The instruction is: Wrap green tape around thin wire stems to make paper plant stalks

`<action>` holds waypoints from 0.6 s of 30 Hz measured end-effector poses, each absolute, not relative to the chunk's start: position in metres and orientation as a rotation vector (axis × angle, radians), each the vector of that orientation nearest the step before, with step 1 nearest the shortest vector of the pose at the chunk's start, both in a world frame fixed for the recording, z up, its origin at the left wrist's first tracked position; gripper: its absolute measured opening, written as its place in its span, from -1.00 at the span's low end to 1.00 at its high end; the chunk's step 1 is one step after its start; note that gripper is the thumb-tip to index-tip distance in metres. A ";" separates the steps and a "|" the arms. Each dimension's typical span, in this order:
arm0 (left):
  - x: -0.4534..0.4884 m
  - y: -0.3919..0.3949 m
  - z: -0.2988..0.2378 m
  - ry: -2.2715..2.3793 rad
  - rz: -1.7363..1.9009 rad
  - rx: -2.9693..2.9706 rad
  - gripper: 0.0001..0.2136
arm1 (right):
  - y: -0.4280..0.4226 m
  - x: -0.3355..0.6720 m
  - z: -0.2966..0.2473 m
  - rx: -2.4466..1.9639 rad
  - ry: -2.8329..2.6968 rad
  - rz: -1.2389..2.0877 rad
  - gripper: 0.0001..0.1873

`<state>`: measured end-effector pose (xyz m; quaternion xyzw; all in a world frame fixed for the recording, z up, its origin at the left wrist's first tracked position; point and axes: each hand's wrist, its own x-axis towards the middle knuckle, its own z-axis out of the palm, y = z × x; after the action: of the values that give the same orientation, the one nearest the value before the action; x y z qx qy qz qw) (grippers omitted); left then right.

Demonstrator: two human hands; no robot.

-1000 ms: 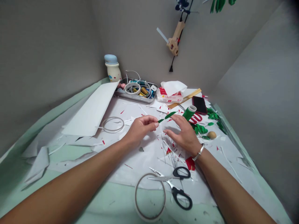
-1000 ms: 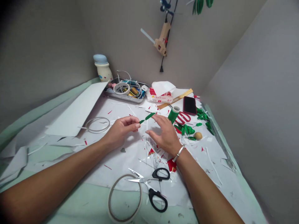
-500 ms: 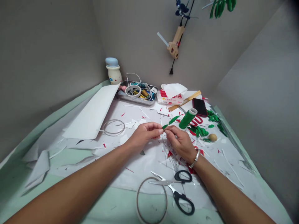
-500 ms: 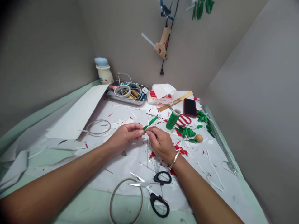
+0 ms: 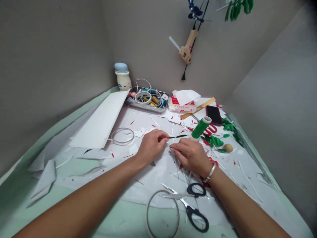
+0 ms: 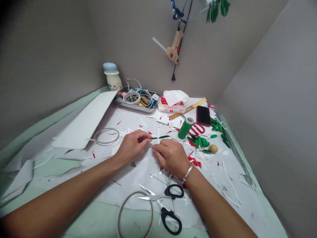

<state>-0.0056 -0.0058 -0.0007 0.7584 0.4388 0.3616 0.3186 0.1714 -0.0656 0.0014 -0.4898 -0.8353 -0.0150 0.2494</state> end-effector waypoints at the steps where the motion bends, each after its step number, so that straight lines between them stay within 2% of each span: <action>1: -0.006 -0.006 -0.001 1.156 0.920 2.088 -0.87 | -0.066 0.173 0.003 -1.332 -2.252 -0.073 -0.78; 5: -0.005 -0.008 -0.004 1.091 0.750 2.298 -0.83 | -0.063 0.180 0.007 -1.333 -2.113 -0.095 -0.79; 9: -0.003 -0.009 -0.002 0.868 0.626 2.283 -0.86 | -0.056 0.188 0.007 -1.283 -1.977 0.171 -0.81; 13: -0.001 -0.011 0.005 0.730 0.708 2.087 -0.89 | -0.050 0.196 0.002 -1.308 -1.798 0.309 -0.84; 18: -0.001 -0.011 0.010 0.856 0.803 1.791 -0.87 | -0.050 0.192 -0.006 -1.357 -1.891 0.373 -0.82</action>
<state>-0.0013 -0.0111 0.0096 0.7339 0.3510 0.3290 0.4795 0.1923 -0.0498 -0.0057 -0.5319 -0.7414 0.1462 0.3821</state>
